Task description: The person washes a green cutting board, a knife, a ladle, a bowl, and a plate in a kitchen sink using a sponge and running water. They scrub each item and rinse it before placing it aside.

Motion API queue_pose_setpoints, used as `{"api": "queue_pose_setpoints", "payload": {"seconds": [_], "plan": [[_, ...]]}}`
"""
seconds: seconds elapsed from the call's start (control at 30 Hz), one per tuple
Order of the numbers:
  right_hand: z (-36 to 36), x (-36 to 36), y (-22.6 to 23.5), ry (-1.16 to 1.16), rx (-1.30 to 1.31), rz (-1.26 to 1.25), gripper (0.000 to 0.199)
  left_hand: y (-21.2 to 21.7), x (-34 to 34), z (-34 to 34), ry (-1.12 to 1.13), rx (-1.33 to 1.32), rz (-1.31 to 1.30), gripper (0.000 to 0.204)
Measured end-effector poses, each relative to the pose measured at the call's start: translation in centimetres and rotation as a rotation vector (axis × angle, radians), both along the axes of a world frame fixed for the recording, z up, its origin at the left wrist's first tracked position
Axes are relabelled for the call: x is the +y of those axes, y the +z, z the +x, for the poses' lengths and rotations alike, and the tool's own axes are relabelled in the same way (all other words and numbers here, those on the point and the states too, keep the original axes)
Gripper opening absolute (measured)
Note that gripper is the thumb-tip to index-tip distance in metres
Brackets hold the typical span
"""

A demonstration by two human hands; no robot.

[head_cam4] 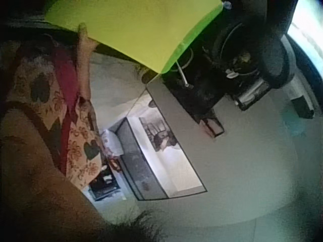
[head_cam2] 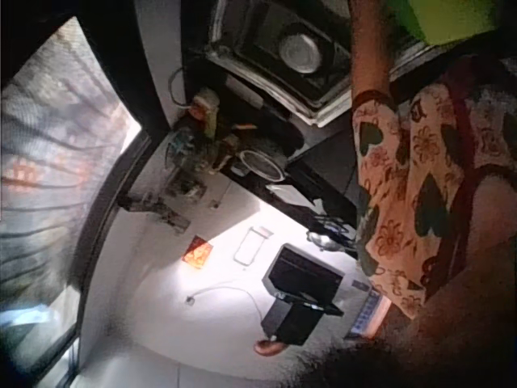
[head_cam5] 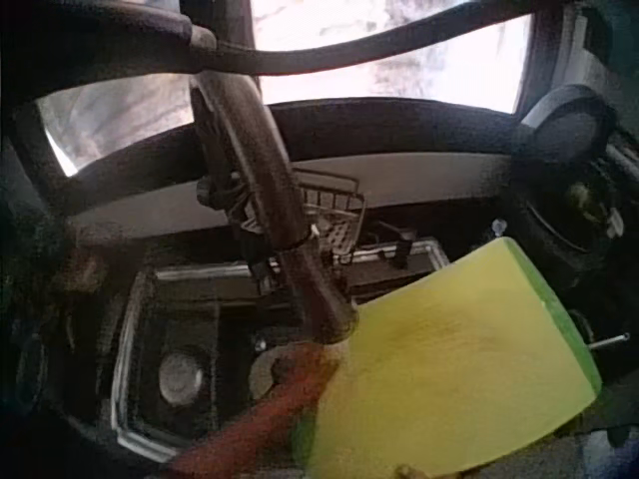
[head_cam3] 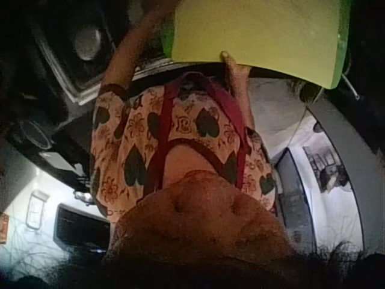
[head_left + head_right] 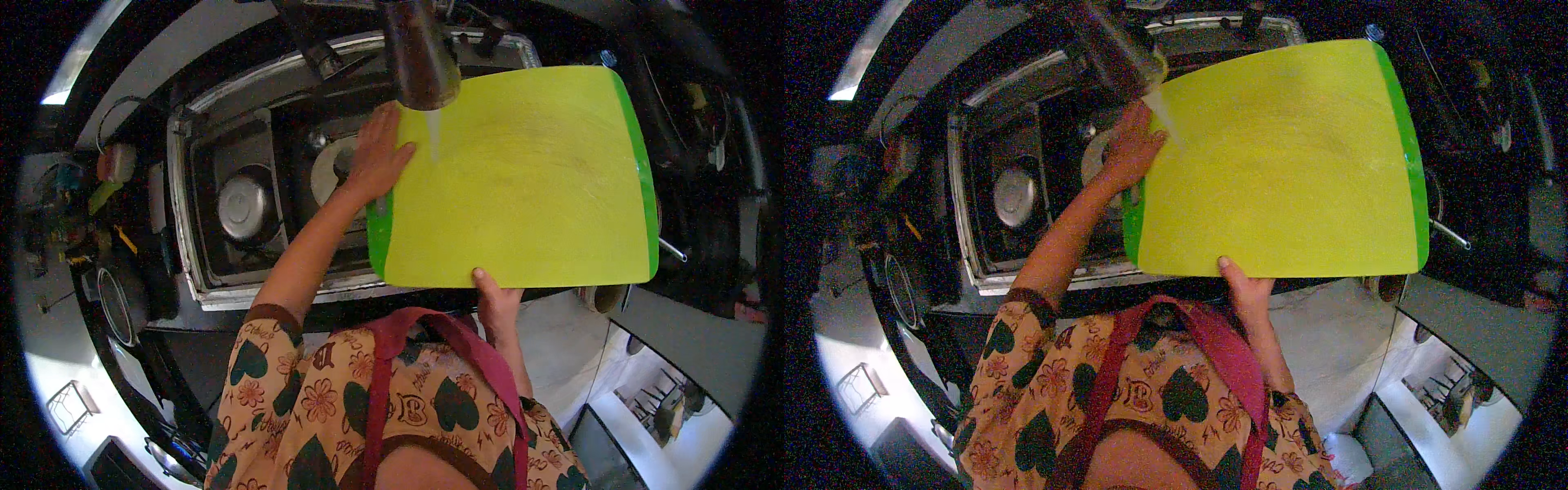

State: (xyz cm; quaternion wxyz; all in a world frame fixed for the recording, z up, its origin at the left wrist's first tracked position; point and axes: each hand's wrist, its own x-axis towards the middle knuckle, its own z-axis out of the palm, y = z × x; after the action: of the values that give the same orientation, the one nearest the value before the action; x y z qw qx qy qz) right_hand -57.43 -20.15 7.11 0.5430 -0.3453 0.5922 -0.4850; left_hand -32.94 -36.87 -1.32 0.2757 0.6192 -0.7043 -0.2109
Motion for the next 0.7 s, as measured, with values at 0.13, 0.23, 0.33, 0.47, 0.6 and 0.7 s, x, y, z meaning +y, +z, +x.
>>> {"api": "queue_pose_setpoints", "payload": {"seconds": [0.13,0.23,0.33,0.47,0.6,0.7], "plan": [[0.9,0.5,1.9,0.119,-0.100,0.085,0.050,-3.0,2.0,5.6,0.044,-0.212,-0.073,0.052],[2.1,0.6,1.4,0.223,-0.212,0.091,0.046,-1.0,3.1,10.8,0.241,0.117,0.349,0.049],[3.6,1.0,0.4,0.276,-0.356,0.108,0.045,-3.3,5.0,17.2,0.178,-0.019,0.310,0.044],[4.2,0.4,0.8,0.297,-0.531,0.226,0.054,-2.6,7.5,20.1,0.209,-0.400,0.214,0.042],[4.3,-1.7,0.1,0.305,-0.621,0.338,0.063,2.9,10.2,20.1,0.237,-0.225,0.207,0.040],[3.8,-3.3,-1.1,0.302,-0.662,0.362,0.060,2.9,10.8,21.8,0.226,-0.013,0.379,0.037]]}}
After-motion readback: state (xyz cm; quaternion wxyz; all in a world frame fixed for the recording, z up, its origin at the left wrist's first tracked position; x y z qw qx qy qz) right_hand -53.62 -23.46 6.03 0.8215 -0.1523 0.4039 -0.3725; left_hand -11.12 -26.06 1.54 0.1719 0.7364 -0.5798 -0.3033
